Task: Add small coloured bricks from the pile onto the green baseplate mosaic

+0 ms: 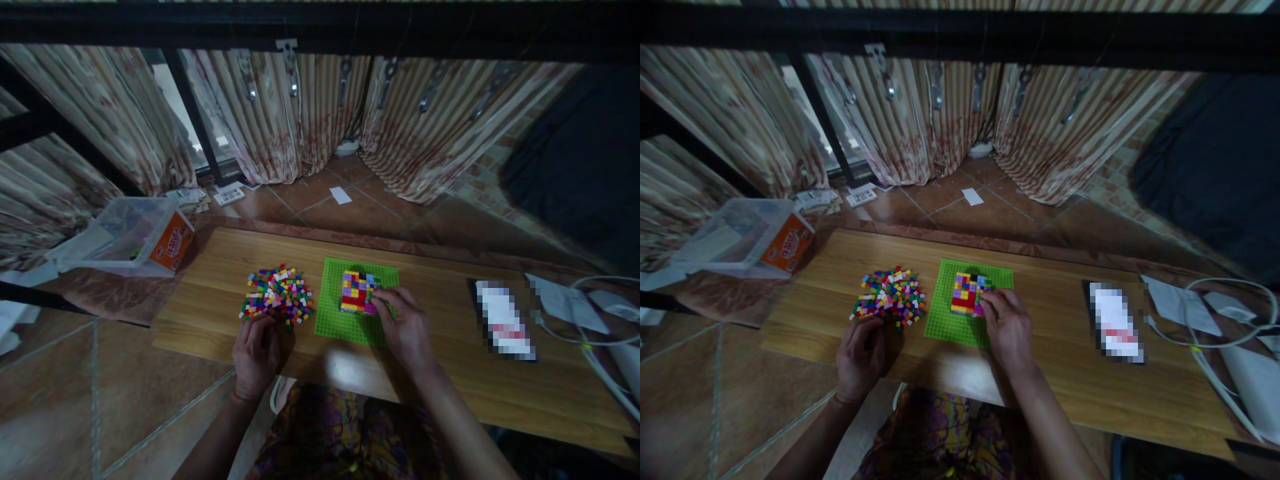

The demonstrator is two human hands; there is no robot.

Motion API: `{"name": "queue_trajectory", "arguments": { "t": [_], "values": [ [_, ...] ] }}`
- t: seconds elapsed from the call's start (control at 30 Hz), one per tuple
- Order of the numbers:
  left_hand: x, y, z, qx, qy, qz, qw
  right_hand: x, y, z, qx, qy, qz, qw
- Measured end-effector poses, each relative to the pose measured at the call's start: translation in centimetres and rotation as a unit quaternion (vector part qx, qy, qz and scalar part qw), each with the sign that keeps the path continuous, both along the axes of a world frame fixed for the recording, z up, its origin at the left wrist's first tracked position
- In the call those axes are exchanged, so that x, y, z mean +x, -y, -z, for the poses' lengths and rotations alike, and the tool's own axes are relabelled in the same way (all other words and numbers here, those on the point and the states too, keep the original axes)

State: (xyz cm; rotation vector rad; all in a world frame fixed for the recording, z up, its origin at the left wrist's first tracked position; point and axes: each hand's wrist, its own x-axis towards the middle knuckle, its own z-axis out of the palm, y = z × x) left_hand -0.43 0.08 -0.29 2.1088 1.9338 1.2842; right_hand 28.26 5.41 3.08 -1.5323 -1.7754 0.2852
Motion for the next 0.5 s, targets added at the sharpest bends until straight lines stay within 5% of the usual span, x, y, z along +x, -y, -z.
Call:
{"name": "queue_trajectory", "arguments": {
  "t": [0.5],
  "values": [
    [-0.06,-0.08,0.38,0.007,-0.002,0.002,1.000,0.28,-0.55,-0.59,-0.006,0.053,-0.018,0.998]
  ]
}}
